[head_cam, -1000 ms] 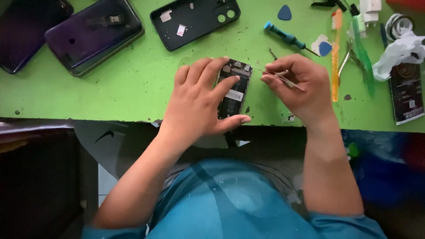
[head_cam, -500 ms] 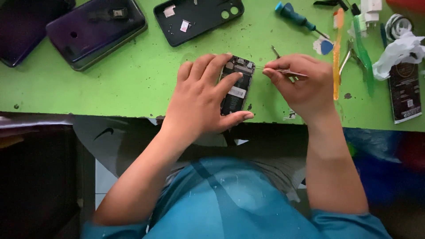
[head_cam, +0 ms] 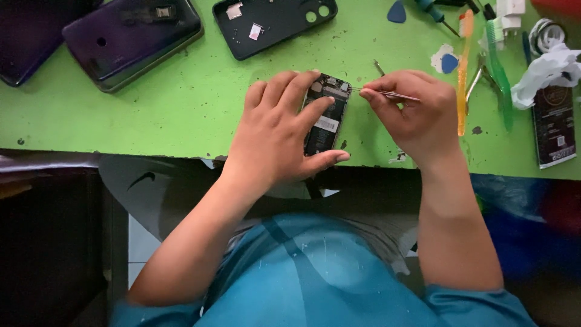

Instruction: Installing small screws into a smartphone chassis using a precision screwdriver during a repair process.

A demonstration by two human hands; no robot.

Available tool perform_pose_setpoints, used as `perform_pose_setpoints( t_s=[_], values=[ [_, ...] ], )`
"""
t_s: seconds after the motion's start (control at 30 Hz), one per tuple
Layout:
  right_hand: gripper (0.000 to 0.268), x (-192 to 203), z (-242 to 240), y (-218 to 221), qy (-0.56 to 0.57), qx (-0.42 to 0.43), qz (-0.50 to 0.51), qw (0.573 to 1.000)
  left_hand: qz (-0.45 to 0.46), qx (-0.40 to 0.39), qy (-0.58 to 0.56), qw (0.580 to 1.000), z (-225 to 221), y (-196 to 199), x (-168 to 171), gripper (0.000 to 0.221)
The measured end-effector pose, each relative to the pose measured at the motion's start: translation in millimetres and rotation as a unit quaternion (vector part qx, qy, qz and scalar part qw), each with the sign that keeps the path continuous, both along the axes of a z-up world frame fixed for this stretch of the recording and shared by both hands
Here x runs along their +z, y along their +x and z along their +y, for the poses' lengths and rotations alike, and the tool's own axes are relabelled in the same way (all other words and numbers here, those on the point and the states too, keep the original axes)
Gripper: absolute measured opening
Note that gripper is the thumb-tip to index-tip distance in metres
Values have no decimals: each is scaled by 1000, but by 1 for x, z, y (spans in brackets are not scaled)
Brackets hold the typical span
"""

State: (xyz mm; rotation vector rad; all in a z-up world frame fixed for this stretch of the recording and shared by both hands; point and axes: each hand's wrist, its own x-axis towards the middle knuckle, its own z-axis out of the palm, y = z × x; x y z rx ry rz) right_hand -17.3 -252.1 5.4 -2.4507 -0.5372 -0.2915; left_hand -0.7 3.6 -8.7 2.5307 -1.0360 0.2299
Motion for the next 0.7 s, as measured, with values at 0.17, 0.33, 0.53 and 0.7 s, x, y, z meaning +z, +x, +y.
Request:
perform_pose_setpoints(
  t_s=[0.17, 0.33, 0.53, 0.7],
  values=[
    [16, 1, 4, -1, -5, -4, -4, 1000, -2, -3, -11, 1000, 0, 1, -3, 82],
    [20, -3, 4, -2, -3, -8, -19, 1000, 3, -6, -14, 1000, 1, 0, -3, 83],
    [21, -2, 4, -5, 8, -20, -30, 999, 6, -9, -20, 1000, 0, 0, -5, 83],
    [19, -3, 7, 1, 11, -50, -59, 997, -3, -1, -5, 1000, 1, 0, -3, 82]
  ],
)
